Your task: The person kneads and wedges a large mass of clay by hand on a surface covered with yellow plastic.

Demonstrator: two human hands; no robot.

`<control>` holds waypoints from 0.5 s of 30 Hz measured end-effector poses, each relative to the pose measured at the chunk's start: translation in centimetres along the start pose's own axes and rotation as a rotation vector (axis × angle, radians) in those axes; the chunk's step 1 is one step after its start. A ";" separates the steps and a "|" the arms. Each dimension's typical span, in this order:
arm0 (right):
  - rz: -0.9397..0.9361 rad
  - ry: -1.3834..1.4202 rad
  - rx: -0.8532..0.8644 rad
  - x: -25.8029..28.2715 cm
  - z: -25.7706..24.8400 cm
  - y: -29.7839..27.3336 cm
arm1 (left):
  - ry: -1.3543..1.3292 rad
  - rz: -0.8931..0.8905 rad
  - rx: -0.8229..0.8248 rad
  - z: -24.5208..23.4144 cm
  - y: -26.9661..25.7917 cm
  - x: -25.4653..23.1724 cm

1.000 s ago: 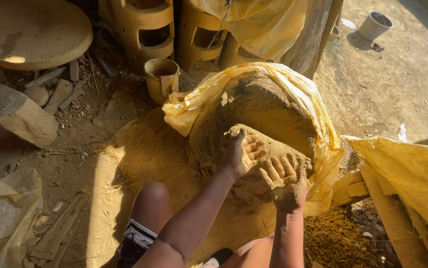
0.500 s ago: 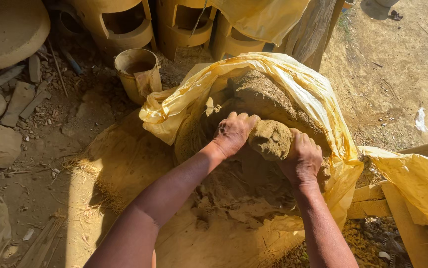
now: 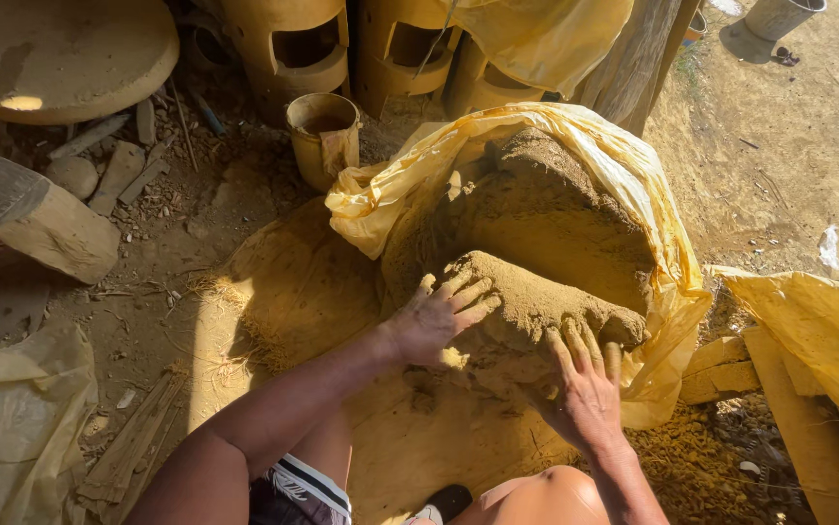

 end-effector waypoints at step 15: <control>0.149 -0.078 -0.153 -8.7 -0.2 19.6 | -0.508 -0.241 -0.669 -1.4 21.0 6.7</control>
Point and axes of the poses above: each hand's wrist, its own y-axis towards the middle knuckle, its own z-axis out of the palm, x = y × z, the point moved 6 cm from there along y, towards the middle knuckle, and after that the axes turned 11 degrees about -z, right-handed, at the moved point
